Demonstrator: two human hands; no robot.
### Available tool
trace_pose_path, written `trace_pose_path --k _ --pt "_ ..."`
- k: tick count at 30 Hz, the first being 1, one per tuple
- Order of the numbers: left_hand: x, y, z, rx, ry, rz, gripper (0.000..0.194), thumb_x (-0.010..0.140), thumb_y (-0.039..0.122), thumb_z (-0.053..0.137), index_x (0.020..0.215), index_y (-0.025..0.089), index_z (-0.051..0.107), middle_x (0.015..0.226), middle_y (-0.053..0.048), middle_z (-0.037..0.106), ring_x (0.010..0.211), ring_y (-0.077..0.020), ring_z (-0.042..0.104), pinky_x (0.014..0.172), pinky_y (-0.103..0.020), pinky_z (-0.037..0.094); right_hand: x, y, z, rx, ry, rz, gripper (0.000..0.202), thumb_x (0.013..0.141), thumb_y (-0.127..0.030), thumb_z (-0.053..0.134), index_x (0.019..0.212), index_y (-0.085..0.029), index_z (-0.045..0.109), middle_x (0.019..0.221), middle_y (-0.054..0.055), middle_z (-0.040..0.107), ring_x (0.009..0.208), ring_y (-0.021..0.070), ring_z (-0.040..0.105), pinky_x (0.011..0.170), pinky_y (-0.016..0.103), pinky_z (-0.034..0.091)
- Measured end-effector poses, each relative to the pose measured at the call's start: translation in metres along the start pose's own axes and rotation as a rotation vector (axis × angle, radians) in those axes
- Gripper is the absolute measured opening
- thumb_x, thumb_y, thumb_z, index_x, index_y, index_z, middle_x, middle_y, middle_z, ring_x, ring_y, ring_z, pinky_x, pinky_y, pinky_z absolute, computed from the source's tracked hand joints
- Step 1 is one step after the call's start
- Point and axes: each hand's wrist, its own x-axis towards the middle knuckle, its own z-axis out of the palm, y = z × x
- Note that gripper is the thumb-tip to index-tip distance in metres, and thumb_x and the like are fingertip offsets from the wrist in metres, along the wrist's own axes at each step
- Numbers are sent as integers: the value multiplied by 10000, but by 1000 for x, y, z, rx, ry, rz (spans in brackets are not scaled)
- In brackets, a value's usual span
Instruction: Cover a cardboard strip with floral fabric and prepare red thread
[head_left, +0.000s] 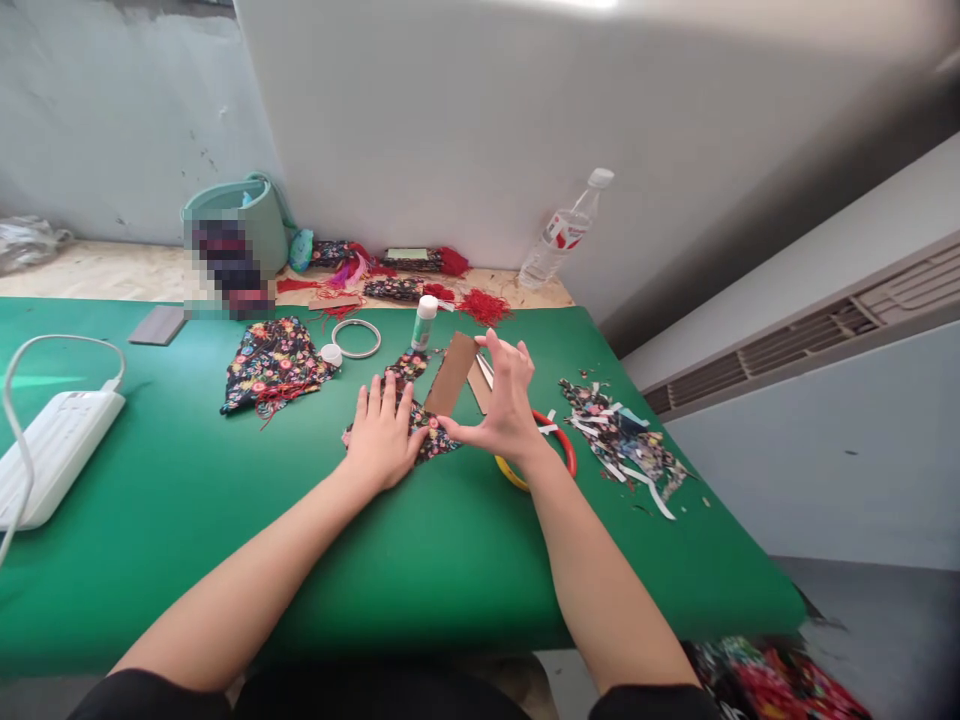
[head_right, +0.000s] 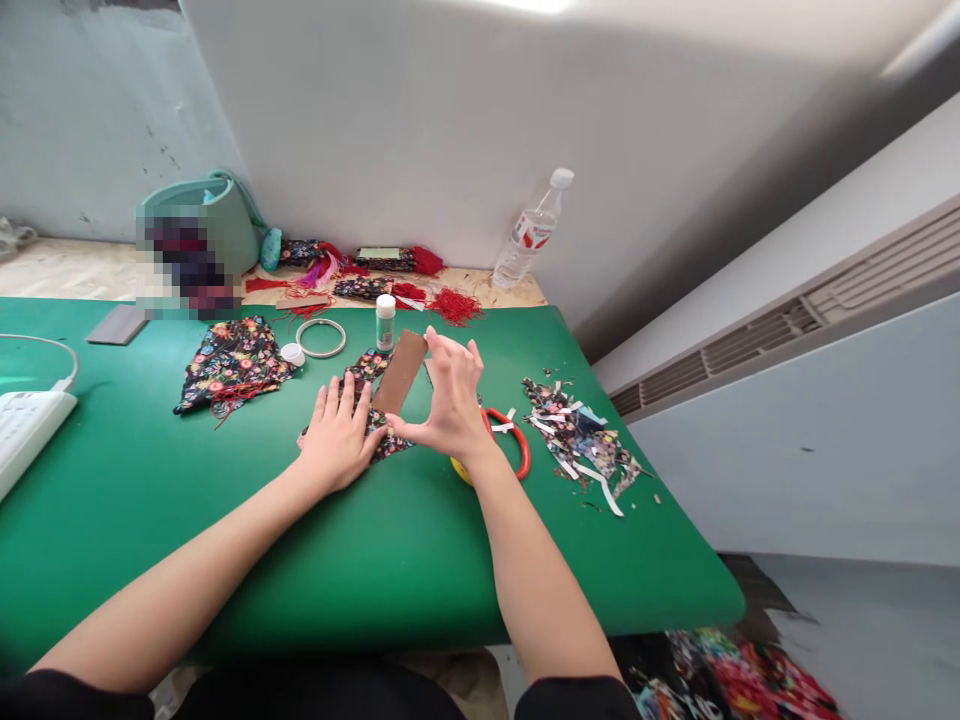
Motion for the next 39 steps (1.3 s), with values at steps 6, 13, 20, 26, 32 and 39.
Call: trace_pose_path --k 6,13,20,26,32,39 --pt "5 -21 -14 -74 -19 322 546 937 279 313 1454 121 239 1546 -111 136 1418 -287 -29 1143 -486 131 -1 4 -2 17 44 31 1125 667 -555 623 1427 -242 -145 1372 155 331 1280 373 309 1076 641 98" --pt "6 -27 -8 -35 -121 314 529 931 414 345 1416 205 354 1541 -94 170 1416 -305 74 1143 -488 137 0 2 -3 39 52 38 1091 668 -548 623 1426 -261 -107 1384 148 338 1280 372 318 1076 632 104" --pt "-2 -4 -3 -15 12 84 598 935 415 295 1444 103 267 1532 -168 138 1409 -360 26 1112 -593 96 -1 6 -2 18 14 61 1093 682 -603 586 1430 -240 -123 1364 164 363 1285 378 320 1063 649 99" --pt "10 -50 -28 23 -91 481 485 951 298 287 1411 162 359 1505 -91 286 1420 -258 92 1154 -440 112 -1 4 -4 31 -15 55 1094 681 -587 600 1441 -241 -107 1317 146 401 1269 354 341 1080 613 112" --pt "9 -46 -9 -16 -97 345 547 948 426 295 1448 205 276 1532 -96 195 1415 -280 104 1130 -486 177 0 3 -2 56 -107 40 1121 677 -536 620 1445 -243 -142 1291 125 415 1244 341 362 1090 588 77" --pt "7 -38 -11 -11 -50 267 586 944 356 251 1463 89 192 1536 -121 144 1421 -253 65 1154 -461 83 -3 5 3 101 -392 -16 1123 627 -538 683 1468 -219 12 1263 145 430 1256 364 355 1081 598 133"
